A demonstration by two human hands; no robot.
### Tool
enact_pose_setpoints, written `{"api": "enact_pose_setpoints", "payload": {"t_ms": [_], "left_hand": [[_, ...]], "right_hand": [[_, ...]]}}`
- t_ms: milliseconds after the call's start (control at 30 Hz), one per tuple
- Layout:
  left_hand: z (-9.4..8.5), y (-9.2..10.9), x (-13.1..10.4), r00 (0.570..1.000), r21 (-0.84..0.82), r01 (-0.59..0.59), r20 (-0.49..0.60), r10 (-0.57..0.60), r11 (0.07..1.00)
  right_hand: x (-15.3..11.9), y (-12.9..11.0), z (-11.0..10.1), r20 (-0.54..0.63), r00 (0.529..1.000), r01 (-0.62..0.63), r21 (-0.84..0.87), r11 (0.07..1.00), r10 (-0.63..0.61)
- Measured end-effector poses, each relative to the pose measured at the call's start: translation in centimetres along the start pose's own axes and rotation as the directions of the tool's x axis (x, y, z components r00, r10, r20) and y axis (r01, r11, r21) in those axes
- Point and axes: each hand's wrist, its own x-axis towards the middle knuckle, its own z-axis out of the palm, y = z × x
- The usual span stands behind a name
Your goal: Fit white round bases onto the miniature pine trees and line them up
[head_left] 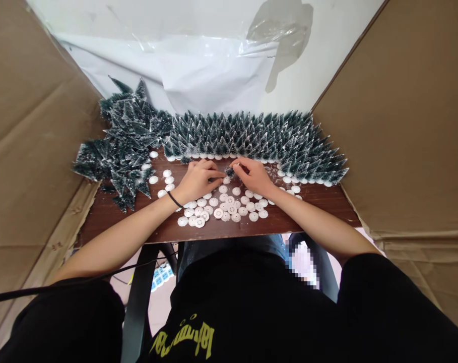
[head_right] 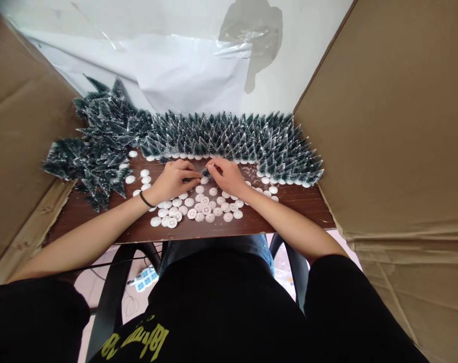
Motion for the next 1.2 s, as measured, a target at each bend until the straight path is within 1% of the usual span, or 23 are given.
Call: {"api": "enact_pose_setpoints", "payload": {"t_ms": [133,300,533,700,867,1033,1200], "left_hand": [[-0.02,0.01,-0.01,1.0,0.0,0.01,0.009,-0.01,1.0],[0.01,-0.08,0.01,1.0,-0.002,0.0,0.005,0.0,1.0],[0.18,-0.2,0.02,1.0,-0.004,0.004,0.005,-0.004,1.0],[0.26,-0.28,-0.01,1.0,-0.004,0.003,0.0,-0.003,1.0],[0.28,-0.32,-0.03,1.0,0.0,0.003,-0.003,-0.003,1.0],[0.24,-0.26,0.02,1.0,0.007,0.0,-0.007,0.0,1.0],[0.16,-0.17,0.09,1.0,0.023,0.001,0.008,-0.001,1.0]], "right_hand": [[-0.04,0.11,0.01,-0.005,1.0,0.017,-0.035,0.999,-0.017],[0.02,0.54,0.16,-0.041,0.996,0.077,0.017,0.997,-0.076],[0.06,0.61,0.19,-0.027,0.996,0.085,0.016,0.996,-0.085],[0.05,0.78,0.32,-0.011,0.994,0.11,-0.043,0.993,-0.111],[0.07,0.88,0.33,-0.004,0.986,0.164,-0.112,0.98,-0.166],[0.04,0.79,0.49,0.039,0.975,0.22,-0.175,0.96,-0.216],[-0.02,0.75,0.97,0.061,0.965,0.264,-0.183,0.947,-0.257]]}}
